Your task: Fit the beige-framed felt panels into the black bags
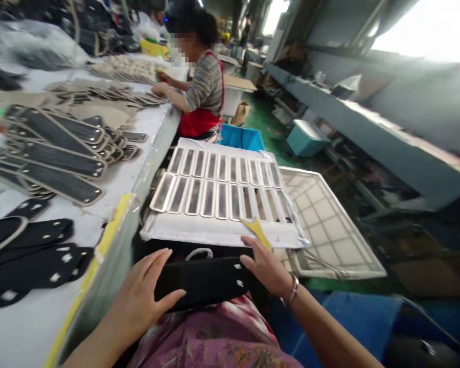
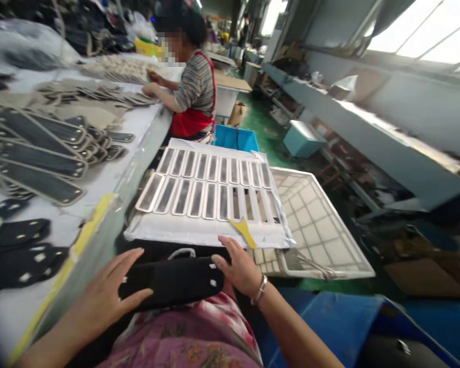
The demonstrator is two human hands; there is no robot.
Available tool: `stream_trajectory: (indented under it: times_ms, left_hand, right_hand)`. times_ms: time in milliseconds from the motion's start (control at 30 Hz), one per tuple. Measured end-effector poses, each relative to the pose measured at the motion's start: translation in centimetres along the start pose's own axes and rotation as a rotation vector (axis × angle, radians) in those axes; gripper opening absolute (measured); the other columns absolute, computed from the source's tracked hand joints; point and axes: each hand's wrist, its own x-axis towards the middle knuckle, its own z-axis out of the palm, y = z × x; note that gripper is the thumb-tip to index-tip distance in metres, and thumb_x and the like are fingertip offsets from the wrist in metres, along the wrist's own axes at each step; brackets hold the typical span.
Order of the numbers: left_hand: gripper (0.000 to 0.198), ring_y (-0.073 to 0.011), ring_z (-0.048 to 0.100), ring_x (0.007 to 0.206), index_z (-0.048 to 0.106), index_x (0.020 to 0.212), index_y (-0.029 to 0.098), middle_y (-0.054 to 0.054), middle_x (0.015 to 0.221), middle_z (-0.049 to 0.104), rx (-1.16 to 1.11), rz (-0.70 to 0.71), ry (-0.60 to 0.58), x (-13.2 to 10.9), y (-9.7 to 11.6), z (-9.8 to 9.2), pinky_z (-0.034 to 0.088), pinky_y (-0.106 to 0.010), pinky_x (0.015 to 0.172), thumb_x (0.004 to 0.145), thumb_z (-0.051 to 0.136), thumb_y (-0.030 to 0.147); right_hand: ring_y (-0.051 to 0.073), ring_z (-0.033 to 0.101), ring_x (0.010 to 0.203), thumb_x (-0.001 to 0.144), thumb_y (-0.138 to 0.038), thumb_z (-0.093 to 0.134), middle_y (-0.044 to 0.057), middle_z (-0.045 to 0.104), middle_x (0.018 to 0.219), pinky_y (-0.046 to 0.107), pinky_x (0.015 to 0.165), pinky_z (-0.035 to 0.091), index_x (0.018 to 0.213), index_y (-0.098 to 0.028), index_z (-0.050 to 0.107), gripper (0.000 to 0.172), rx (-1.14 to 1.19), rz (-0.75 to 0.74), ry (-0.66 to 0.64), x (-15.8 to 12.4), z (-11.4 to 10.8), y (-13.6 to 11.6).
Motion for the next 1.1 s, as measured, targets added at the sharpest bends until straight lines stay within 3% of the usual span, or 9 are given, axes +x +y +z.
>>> stream_trajectory:
  times_ms: [67, 167, 233, 333, 533, 833, 967, 1033, 1100]
  left_hand:
    - [0.077, -0.0283, 0.042, 0.121, 0.034, 0.134, 0.019, -0.011, 0.133, 0.046, 0.022, 0.208, -0.039, 1.9, 2.9, 2.1, 0.03, -0.046, 0.104, 0.07, 0.06, 0.054]
    - [0.083, -0.0293, 0.042, 0.121, 0.036, 0.132, 0.015, -0.015, 0.133, 0.046, 0.024, 0.358, -0.2, 4.3, 7.5, 5.2, 0.03, -0.046, 0.104, 0.065, 0.064, 0.055]
    - [0.084, -0.0305, 0.046, 0.117, 0.041, 0.129, 0.011, -0.017, 0.129, 0.05, 0.035, 0.351, -0.302, 5.2, 9.7, 6.8, 0.033, -0.046, 0.1, 0.062, 0.066, 0.056]
    - [0.079, -0.0312, 0.051, 0.108, 0.046, 0.123, 0.011, -0.017, 0.12, 0.055, 0.068, 0.325, -0.343, 5.6, 11.2, 7.9, 0.036, -0.045, 0.094, 0.061, 0.065, 0.055]
    - [0.062, -0.0298, 0.053, 0.098, 0.049, 0.115, 0.01, -0.014, 0.103, 0.059, 0.113, 0.327, -0.321, 5.4, 11.7, 7.8, 0.039, -0.042, 0.086, 0.065, 0.06, 0.045]
    - [0.066, -0.0284, 0.052, 0.101, 0.048, 0.118, 0.009, -0.014, 0.108, 0.059, 0.158, 0.314, -0.296, 5.4, 12.2, 8.6, 0.037, -0.042, 0.091, 0.064, 0.061, 0.046]
    - [0.09, -0.0315, 0.041, 0.12, 0.035, 0.133, 0.008, -0.018, 0.133, 0.045, 0.204, 0.447, -0.162, 4.0, 10.3, 8.1, 0.021, -0.048, 0.104, 0.066, 0.057, 0.062]
    - [0.095, -0.0322, 0.034, 0.126, 0.026, 0.138, 0.009, -0.017, 0.14, 0.036, 0.262, 0.487, -0.092, 2.8, 8.6, 6.9, 0.016, -0.05, 0.106, 0.068, 0.051, 0.069]
    - [0.086, -0.0304, 0.031, 0.129, 0.026, 0.139, 0.012, -0.014, 0.142, 0.034, 0.336, 0.492, -0.041, 1.2, 6.6, 5.3, 0.017, -0.048, 0.107, 0.075, 0.049, 0.064]
  right_hand:
    - [0.023, 0.055, 0.105, 0.085, -0.05, 0.042, 0.013, 0.056, 0.117, 0.039, 0.093, 0.042, 0.12, -0.015, 0.049, 0.05, 0.263, 0.22, 0.129, -1.5, -1.2, 2.3]
    - [0.023, 0.06, 0.095, 0.079, -0.056, 0.048, 0.014, 0.06, 0.11, 0.038, 0.084, 0.048, 0.113, -0.013, 0.052, 0.055, 0.581, 0.429, 0.123, -3.3, -0.6, 4.1]
    - [0.022, 0.06, 0.095, 0.077, -0.056, 0.052, 0.013, 0.061, 0.109, 0.038, 0.084, 0.048, 0.112, -0.014, 0.054, 0.055, 0.683, 0.45, 0.085, -4.1, 0.6, 4.4]
    - [0.021, 0.057, 0.101, 0.079, -0.051, 0.054, 0.01, 0.061, 0.11, 0.036, 0.091, 0.044, 0.111, -0.014, 0.055, 0.049, 0.706, 0.364, 0.057, -4.8, 2.3, 4.1]
    - [0.021, 0.058, 0.098, 0.076, -0.034, 0.061, 0.011, 0.06, 0.109, 0.035, 0.087, 0.047, 0.117, -0.012, 0.051, 0.047, 0.7, 0.269, -0.046, -4.7, 3.7, 4.7]
    - [0.021, 0.057, 0.1, 0.078, -0.03, 0.057, 0.01, 0.057, 0.114, 0.037, 0.087, 0.047, 0.118, -0.016, 0.049, 0.044, 0.634, 0.175, -0.041, -4.3, 4.2, 5.4]
    - [0.02, 0.06, 0.094, 0.077, -0.029, 0.057, 0.008, 0.061, 0.106, 0.037, 0.083, 0.05, 0.12, -0.016, 0.047, 0.045, 0.622, 0.223, -0.116, -4.2, 3.6, 5.3]
    - [0.022, 0.058, 0.098, 0.076, -0.029, 0.057, 0.01, 0.059, 0.111, 0.04, 0.087, 0.048, 0.123, -0.016, 0.045, 0.05, 0.434, 0.213, -0.063, -4.2, 3.1, 4.7]
    - [0.025, 0.049, 0.113, 0.075, -0.029, 0.058, 0.014, 0.05, 0.125, 0.045, 0.097, 0.041, 0.128, -0.014, 0.041, 0.057, 0.121, 0.095, 0.065, -4.3, 2.7, 3.7]
